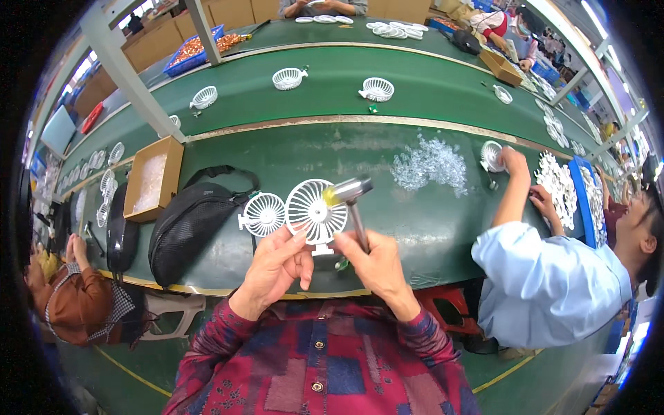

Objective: The person assembles mini fan covers by fitting components together by hand, tapping them into place using a small mallet, and placing the assembled pieces onto the conveyor belt.

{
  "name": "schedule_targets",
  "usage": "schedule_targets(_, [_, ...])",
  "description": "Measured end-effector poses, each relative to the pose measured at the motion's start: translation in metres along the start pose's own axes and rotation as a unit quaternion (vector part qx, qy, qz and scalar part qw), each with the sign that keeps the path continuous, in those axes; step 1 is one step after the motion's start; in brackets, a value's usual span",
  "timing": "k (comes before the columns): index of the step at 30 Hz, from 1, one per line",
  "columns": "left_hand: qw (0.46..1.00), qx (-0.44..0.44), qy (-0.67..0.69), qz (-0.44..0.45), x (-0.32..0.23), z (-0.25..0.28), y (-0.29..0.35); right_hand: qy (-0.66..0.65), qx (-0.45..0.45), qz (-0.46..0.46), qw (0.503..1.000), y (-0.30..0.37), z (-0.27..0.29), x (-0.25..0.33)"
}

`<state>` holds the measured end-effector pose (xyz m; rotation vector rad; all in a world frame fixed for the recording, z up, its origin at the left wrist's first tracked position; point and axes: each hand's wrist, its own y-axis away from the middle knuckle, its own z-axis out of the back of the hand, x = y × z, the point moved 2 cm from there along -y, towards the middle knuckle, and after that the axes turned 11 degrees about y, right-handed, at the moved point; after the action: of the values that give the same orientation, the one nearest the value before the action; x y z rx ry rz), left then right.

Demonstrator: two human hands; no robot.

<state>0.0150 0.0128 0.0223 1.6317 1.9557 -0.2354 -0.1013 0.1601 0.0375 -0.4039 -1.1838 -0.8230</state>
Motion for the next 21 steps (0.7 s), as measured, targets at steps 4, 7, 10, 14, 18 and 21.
schedule_targets(4, [0.997,-0.045,-0.039,-0.053,0.007,0.006,-0.009,-0.045,0.112,-0.087,0.989,0.000,-0.003,-0.005])
schedule_targets(7, [0.996,-0.048,-0.058,-0.039,0.012,0.009,-0.014,-0.098,0.156,-0.070,0.980,-0.001,-0.005,-0.007])
schedule_targets(10, [0.999,-0.036,-0.028,-0.030,0.015,0.008,-0.019,-0.039,0.143,0.000,0.989,0.000,-0.004,-0.018])
schedule_targets(14, [0.999,-0.038,-0.031,-0.013,0.016,0.006,-0.020,0.026,0.134,-0.007,0.991,0.005,0.000,-0.013])
schedule_targets(18, [1.000,-0.018,0.015,-0.008,0.018,0.005,-0.022,0.134,0.096,0.071,0.984,0.010,-0.002,-0.009])
schedule_targets(21, [1.000,-0.017,0.012,-0.017,0.019,0.000,-0.025,0.176,0.054,0.171,0.968,0.010,-0.005,-0.011])
